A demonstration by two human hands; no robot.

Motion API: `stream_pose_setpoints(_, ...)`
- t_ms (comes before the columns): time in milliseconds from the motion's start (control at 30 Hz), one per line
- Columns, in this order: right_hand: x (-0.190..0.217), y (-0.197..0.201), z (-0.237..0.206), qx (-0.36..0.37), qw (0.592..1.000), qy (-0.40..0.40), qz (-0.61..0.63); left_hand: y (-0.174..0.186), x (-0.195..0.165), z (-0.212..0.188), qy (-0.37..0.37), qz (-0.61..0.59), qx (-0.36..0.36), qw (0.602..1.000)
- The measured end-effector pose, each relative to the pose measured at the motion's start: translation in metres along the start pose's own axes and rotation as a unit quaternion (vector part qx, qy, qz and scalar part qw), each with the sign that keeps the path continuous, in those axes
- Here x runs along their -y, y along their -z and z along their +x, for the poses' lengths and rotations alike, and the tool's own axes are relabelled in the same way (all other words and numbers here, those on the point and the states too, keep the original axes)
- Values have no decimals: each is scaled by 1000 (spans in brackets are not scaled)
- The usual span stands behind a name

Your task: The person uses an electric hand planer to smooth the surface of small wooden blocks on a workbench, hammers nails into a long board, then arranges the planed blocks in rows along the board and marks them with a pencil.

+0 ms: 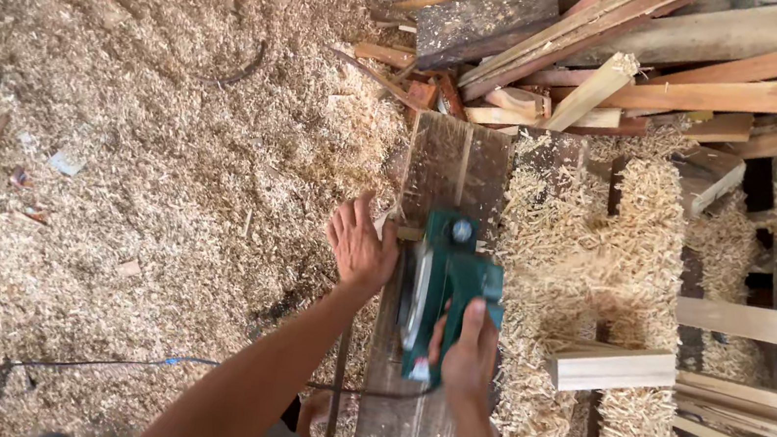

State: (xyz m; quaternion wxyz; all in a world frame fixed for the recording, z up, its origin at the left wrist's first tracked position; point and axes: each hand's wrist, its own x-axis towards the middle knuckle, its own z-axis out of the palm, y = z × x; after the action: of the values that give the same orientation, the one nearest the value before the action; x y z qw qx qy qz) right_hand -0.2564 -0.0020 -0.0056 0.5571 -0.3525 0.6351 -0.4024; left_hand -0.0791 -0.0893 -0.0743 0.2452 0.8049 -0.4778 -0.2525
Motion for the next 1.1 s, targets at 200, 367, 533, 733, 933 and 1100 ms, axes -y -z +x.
stream_pose_setpoints(200, 21, -18, 44, -32, 997, 15, 68, -19, 22, -22, 8, -71, -49, 996)
stream_pose_setpoints(367, -13, 18, -69, -89, 990, 19, 109, -25, 5, -47, 27, -9, 128, 991)
stream_pose_setpoints(533, -69, 60, -187, -218, 972, -53, 67, -39, -40, -105, -27, 131, 225, 965)
stream_pose_setpoints(733, -114, 108, -243, -270, 945, -95, 156, -78, -57, -176, -301, -50, 287, 908)
stream_pose_setpoints(933, -121, 191, -271, -374, 914, -74, -137, -99, -156, -267, -300, -113, 480, 817)
stream_pose_setpoints(1100, -162, 257, -292, -534, 790, -135, -270, -142, -210, -335, -479, 130, 369, 785)
